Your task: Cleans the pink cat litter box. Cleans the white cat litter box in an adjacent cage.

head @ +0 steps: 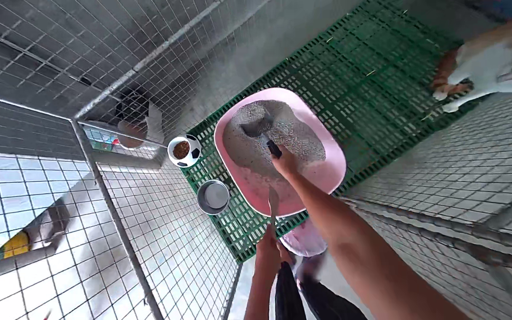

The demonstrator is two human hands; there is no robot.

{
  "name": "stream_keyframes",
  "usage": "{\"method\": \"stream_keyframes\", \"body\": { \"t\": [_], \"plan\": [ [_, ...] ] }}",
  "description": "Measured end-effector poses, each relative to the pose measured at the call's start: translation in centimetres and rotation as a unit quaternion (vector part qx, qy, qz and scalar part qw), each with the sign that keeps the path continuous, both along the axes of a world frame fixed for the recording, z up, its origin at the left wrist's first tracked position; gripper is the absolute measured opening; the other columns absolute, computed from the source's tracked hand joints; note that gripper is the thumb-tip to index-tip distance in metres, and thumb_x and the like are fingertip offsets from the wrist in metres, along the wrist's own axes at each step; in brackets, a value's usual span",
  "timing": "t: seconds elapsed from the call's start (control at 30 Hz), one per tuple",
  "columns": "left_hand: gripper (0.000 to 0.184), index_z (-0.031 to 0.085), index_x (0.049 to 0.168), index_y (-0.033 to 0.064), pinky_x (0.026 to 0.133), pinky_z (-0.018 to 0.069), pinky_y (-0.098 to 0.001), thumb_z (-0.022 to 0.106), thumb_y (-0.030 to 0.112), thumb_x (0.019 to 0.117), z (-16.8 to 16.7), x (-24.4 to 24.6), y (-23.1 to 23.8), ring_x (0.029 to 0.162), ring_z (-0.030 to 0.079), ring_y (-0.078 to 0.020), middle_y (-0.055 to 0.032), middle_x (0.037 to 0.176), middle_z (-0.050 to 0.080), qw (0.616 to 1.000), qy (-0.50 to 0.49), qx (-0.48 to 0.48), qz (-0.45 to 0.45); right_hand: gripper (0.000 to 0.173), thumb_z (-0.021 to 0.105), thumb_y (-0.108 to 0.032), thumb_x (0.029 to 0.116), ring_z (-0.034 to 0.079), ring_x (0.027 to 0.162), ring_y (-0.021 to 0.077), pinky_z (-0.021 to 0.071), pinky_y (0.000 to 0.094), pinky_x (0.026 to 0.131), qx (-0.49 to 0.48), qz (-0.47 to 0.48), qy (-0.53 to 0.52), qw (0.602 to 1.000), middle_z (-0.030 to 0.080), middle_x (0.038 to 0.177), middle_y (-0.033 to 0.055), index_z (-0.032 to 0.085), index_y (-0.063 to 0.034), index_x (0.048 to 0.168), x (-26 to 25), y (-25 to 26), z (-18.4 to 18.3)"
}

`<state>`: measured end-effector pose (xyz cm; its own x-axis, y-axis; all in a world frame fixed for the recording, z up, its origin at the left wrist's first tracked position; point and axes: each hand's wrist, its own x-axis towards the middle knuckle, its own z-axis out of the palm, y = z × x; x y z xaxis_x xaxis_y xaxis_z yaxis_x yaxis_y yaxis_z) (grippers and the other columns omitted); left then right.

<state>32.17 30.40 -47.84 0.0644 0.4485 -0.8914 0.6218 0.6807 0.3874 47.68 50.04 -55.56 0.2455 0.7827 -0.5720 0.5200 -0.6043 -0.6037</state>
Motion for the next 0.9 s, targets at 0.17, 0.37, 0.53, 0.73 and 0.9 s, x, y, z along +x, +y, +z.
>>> {"method": "stream_keyframes", "body": {
  "t": [0.17, 0.37, 0.53, 0.73, 0.9],
  "plan": [
    [0.052, 0.025, 0.162, 0.0093, 0.060, 0.0554, -0.0379, 0.037, 0.013, 0.1116, -0.3, 0.5, -2.1, 0.061, 0.061, -0.0207, -0.0182, 0.108, 0.065, 0.999, -0.017, 0.018, 0.047, 0.050, 0.066, -0.019, 0.1010, 0.064, 0.122, 0.0422, 0.0469, 0.0582, 0.107, 0.103, -0.028, 0.021, 0.994, 0.067, 0.130, 0.0259, 0.055, -0.0041, 0.148, 1.5, -2.8, -3.3],
    [0.052, 0.027, 0.161, 0.0096, 0.060, 0.0563, -0.0355, 0.041, 0.012, 0.1104, 1.1, 0.5, -3.6, 0.063, 0.063, -0.0179, -0.0174, 0.117, 0.066, 0.995, -0.028, 0.036, 0.085, 0.050, 0.067, -0.018, 0.0994, 0.065, 0.122, 0.0372, 0.0475, 0.0500, 0.109, 0.149, -0.052, 0.039, 0.987, 0.067, 0.130, 0.0264, 0.057, 0.0029, 0.143, 5.3, -6.6, 1.4],
    [0.053, 0.025, 0.161, 0.0075, 0.064, 0.0586, -0.0395, 0.040, 0.011, 0.1107, 2.0, 1.0, -3.3, 0.067, 0.067, -0.0225, -0.0197, 0.114, 0.066, 0.994, -0.005, 0.043, 0.096, 0.052, 0.063, -0.025, 0.1023, 0.061, 0.130, 0.0366, 0.0435, 0.0541, 0.112, 0.056, 0.040, -0.004, 0.998, 0.064, 0.139, 0.0212, 0.053, -0.0058, 0.150, 6.4, -7.7, 7.7],
    [0.050, 0.027, 0.161, 0.0092, 0.064, 0.0584, -0.0412, 0.038, 0.013, 0.1118, 2.7, 2.4, -3.4, 0.069, 0.067, -0.0248, -0.0214, 0.120, 0.065, 0.991, -0.011, 0.062, 0.118, 0.051, 0.063, -0.023, 0.1024, 0.062, 0.127, 0.0380, 0.0451, 0.0559, 0.109, 0.013, 0.047, -0.023, 0.999, 0.066, 0.135, 0.0222, 0.054, -0.0066, 0.150, 7.2, -11.6, 11.5],
    [0.050, 0.027, 0.161, 0.0076, 0.068, 0.0586, -0.0439, 0.037, 0.011, 0.1113, 3.6, 2.7, -3.9, 0.074, 0.068, -0.0274, -0.0219, 0.116, 0.065, 0.993, -0.021, 0.063, 0.099, 0.050, 0.062, -0.021, 0.1024, 0.063, 0.124, 0.0389, 0.0456, 0.0566, 0.108, 0.005, 0.053, -0.031, 0.998, 0.066, 0.133, 0.0237, 0.054, -0.0042, 0.148, 7.8, -14.9, 11.7]
  ]
}}
